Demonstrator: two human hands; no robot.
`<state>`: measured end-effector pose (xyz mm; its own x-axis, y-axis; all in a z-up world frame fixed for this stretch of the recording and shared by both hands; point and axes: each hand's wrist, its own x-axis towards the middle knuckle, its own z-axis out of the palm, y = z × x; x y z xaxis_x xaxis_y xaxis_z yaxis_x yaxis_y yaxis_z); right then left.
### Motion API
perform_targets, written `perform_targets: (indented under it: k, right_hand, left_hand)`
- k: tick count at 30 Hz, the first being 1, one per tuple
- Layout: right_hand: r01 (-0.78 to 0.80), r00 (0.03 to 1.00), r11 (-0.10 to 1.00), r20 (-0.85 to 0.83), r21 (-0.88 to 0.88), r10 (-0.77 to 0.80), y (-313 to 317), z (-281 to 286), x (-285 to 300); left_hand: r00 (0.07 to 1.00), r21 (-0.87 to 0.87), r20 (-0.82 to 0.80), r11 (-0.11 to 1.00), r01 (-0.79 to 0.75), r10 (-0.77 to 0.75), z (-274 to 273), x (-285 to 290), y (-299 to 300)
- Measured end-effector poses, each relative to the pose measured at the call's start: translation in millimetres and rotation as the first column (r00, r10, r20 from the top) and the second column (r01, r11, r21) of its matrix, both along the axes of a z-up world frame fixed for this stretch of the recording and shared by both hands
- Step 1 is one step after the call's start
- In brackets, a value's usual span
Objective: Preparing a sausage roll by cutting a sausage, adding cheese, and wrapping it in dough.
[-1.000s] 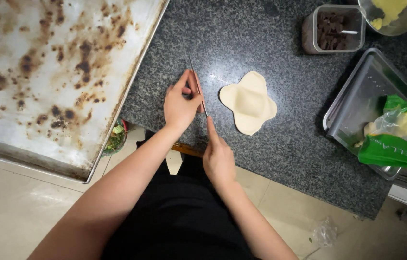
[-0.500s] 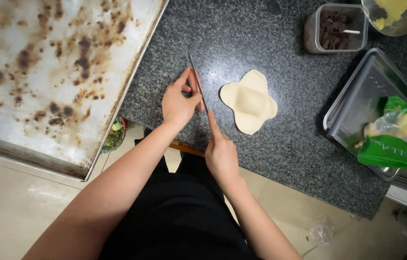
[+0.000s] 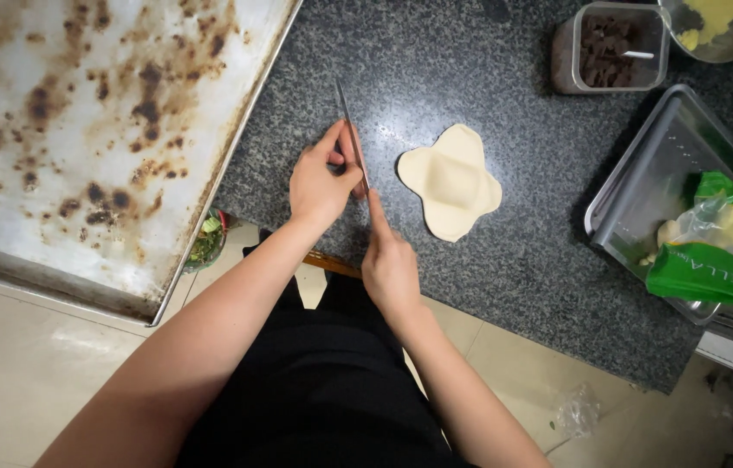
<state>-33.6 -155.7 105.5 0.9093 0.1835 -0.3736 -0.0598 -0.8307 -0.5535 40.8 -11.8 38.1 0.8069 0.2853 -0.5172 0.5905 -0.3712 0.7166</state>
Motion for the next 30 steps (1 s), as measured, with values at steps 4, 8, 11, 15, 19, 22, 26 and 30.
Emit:
perform_targets:
  k: [4, 8, 11, 15, 19, 22, 26, 30]
  right_hand:
    - [-0.004, 1.0, 1.0, 0.024, 0.001, 0.004, 6, -12, -2]
    - [-0.028, 0.996, 0.999, 0.078, -0.036, 0.031, 9, -13, 0]
    - [-0.012, 0.996, 1.0, 0.083, 0.005, 0.012, 10, -14, 0]
    - [0.015, 0.999, 1.0, 0.03, 0.015, -0.016, 11, -20, 4]
    - [0.011, 1.0, 1.0, 0.009, -0.012, -0.011, 11, -30, 3]
    - [0.003, 1.0, 0.997, -0.015, -0.074, -0.004, 11, -33, 0]
    - [0.006, 0.996, 0.988, -0.083, -0.155, -0.019, 16, -20, -6]
    - [0.092, 0.972, 0.981, 0.229, -0.171, -0.051, -2, -36, -30]
  left_hand:
    - [0.999, -0.003, 0.029, 1.0, 0.015, -0.015, -5, -2, 3]
    - [0.999, 0.001, 0.044, 1.0, 0.019, -0.019, -3, -2, 4]
    - [0.998, 0.007, 0.058, 1.0, 0.029, -0.029, -5, -3, 5]
    - [0.997, 0.002, 0.061, 0.999, 0.039, -0.039, -4, -3, 7]
    - [0.997, 0.006, 0.063, 0.999, 0.047, -0.047, -5, -3, 8]
    - [0.995, 0.017, 0.074, 0.998, 0.067, -0.068, -7, -2, 7]
    - [0.996, -0.019, 0.059, 0.998, 0.068, -0.066, -5, -1, 9]
    - [0.975, 0.109, 0.038, 0.971, 0.213, -0.218, 1, 9, 23]
